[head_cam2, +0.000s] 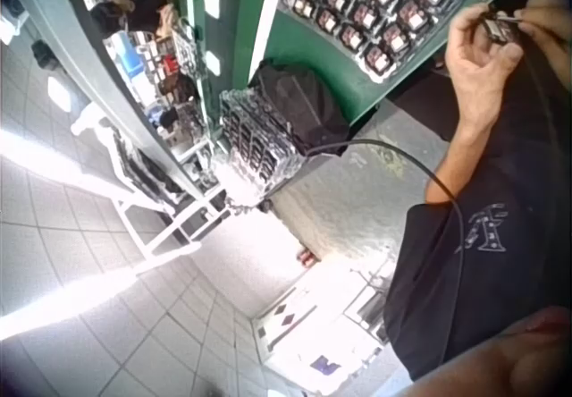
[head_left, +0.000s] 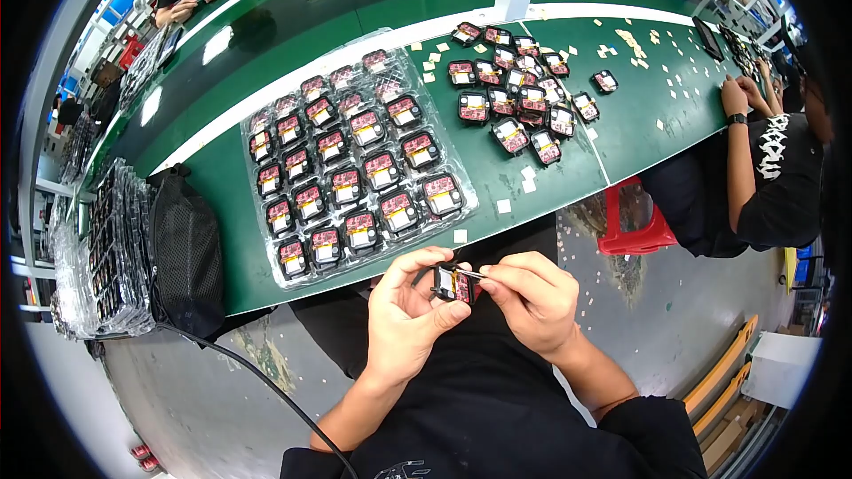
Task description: The recorder is assembling small electronic components on a factory production line, placing them into trays and applying small labels or parts.
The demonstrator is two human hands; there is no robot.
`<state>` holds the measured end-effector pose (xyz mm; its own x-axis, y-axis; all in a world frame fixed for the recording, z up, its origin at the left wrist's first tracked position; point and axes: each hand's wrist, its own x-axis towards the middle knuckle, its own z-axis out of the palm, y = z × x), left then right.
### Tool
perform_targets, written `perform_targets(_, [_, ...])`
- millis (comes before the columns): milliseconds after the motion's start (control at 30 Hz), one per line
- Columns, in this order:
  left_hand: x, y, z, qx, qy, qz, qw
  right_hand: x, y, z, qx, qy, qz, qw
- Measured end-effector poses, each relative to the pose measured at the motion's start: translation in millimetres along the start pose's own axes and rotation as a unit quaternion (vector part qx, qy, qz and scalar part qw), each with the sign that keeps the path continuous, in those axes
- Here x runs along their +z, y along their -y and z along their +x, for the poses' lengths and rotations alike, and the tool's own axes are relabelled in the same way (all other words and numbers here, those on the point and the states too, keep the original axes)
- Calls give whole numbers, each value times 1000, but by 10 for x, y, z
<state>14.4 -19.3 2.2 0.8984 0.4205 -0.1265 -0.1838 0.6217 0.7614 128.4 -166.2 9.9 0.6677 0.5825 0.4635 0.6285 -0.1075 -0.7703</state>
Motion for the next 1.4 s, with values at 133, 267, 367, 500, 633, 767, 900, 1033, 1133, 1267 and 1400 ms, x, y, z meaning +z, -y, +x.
perform_targets(133, [19, 1, -12, 1, 3, -4, 1000, 17, 7, -21, 29, 7, 30, 999])
perform_targets(267, [40, 5, -30, 2, -2, 7, 1000, 53, -9, -53, 25, -2, 26, 999])
perform_targets(367, [40, 2, -28, -14, -10, 9, 1000, 63, -29, -56, 20, -9, 24, 999])
perform_targets(500, [21, 24, -32, 9, -7, 25, 1000, 51, -30, -55, -20, -1, -47, 999])
perform_targets(633, [13, 44, -28, 35, -2, 49, 998, 20, -13, -15, -67, 12, -99, 993])
perform_targets(767, [-12, 50, -7, 50, 9, 45, 998, 9, -16, -2, -85, 19, -109, 990])
perform_targets(900, [-6, 14, 0, 18, 1, 25, 1000, 14, -44, -7, -78, 9, -86, 993])
perform_targets(1033, [5, 0, 4, 7, 0, 32, 999, -3, -39, 16, -65, 7, -85, 994])
perform_targets(1133, [5, 4, -3, 8, -1, 32, 999, 1, -53, 8, -66, 7, -84, 994])
perform_targets(1267, [-2, 16, -9, 9, 1, 36, 999, 8, -39, 6, -67, 0, -84, 994])
perform_targets(1400, [8, 5, -13, 6, -1, 31, 999, 16, -32, -24, -56, -12, -81, 995])
